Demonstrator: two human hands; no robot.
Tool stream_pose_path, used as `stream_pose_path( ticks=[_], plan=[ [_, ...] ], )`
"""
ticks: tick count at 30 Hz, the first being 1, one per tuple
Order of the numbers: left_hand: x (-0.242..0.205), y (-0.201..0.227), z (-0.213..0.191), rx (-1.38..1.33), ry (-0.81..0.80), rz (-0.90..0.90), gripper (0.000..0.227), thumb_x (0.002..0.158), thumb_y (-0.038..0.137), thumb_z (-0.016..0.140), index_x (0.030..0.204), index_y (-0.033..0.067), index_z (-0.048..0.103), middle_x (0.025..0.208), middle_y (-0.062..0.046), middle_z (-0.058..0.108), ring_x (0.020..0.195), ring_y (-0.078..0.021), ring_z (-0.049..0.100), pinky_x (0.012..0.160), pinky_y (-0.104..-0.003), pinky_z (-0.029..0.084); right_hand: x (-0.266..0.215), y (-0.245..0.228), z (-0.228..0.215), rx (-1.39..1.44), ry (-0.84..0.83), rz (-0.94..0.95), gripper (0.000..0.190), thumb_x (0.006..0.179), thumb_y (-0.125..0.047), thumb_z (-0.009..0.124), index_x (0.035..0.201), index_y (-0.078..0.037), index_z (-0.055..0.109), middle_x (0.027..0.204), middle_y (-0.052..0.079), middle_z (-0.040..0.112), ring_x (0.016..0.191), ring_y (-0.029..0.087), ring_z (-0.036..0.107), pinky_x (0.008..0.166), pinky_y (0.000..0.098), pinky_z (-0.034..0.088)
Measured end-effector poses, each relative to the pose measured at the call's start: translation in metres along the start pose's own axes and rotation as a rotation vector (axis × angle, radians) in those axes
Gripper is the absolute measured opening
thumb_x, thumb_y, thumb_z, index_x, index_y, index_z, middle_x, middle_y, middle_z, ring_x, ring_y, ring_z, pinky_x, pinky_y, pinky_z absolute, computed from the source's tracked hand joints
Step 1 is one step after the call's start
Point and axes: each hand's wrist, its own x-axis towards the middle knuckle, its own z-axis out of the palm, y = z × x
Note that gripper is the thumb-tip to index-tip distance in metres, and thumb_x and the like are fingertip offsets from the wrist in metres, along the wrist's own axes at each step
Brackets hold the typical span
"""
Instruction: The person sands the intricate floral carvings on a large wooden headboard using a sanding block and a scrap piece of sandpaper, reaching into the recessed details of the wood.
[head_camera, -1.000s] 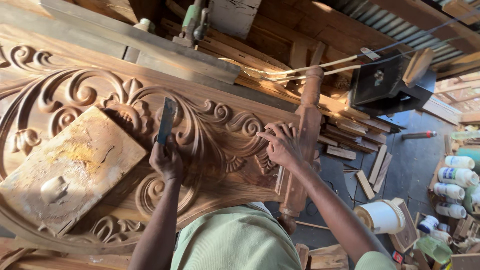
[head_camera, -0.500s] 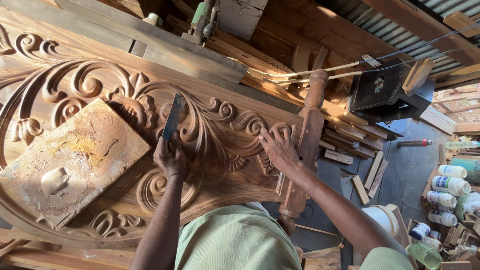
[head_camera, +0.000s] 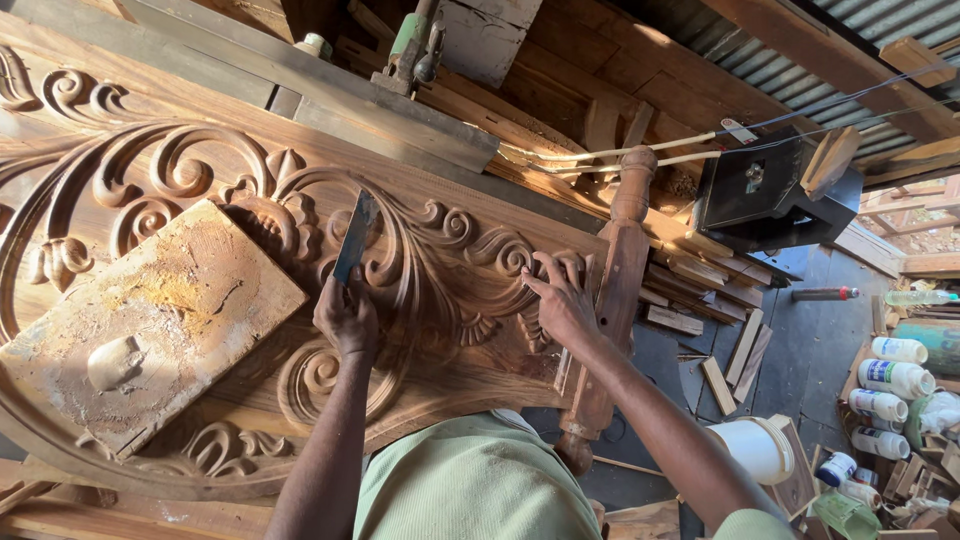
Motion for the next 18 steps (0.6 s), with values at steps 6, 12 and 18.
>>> stream_pose_path(
  ticks=[6, 12, 18],
  plan=[
    [0.000, 0.002, -0.001, 0.024, 0.038, 0.053, 0.010, 0.103, 0.015, 0.068, 0.104, 0.0052, 0.069, 0.081, -0.009, 0.069, 0.067, -0.0212, 0.066, 0.060, -0.036, 0.050, -0.006, -0.005, 0.008, 0.175, 0.048, 0.086, 0.060, 0.079, 0.020, 0.058, 0.120, -0.018, 0.079, 0.144, 0.006, 0.051, 0.133, 0.032, 0.043, 0.113, 0.0428, 0.045],
    [-0.002, 0.003, -0.002, -0.008, -0.020, -0.054, 0.011, 0.105, 0.017, 0.068, 0.104, 0.0064, 0.070, 0.077, -0.007, 0.068, 0.063, -0.0190, 0.064, 0.058, -0.035, 0.049, -0.017, -0.002, 0.028, 0.215, 0.138, 0.066, 0.051, 0.084, 0.016, 0.062, 0.119, -0.017, 0.079, 0.146, 0.005, 0.051, 0.126, 0.028, 0.051, 0.104, 0.0374, 0.055],
    [0.002, 0.004, 0.000, 0.042, 0.015, 0.005, 0.011, 0.103, 0.017, 0.070, 0.103, 0.0065, 0.071, 0.073, -0.007, 0.066, 0.061, -0.0178, 0.063, 0.055, -0.034, 0.046, -0.012, -0.008, 0.033, 0.583, 0.244, 0.211, 0.065, 0.076, 0.025, 0.052, 0.120, -0.015, 0.081, 0.159, 0.009, 0.034, 0.124, 0.031, 0.055, 0.073, 0.0208, 0.061]
  ],
)
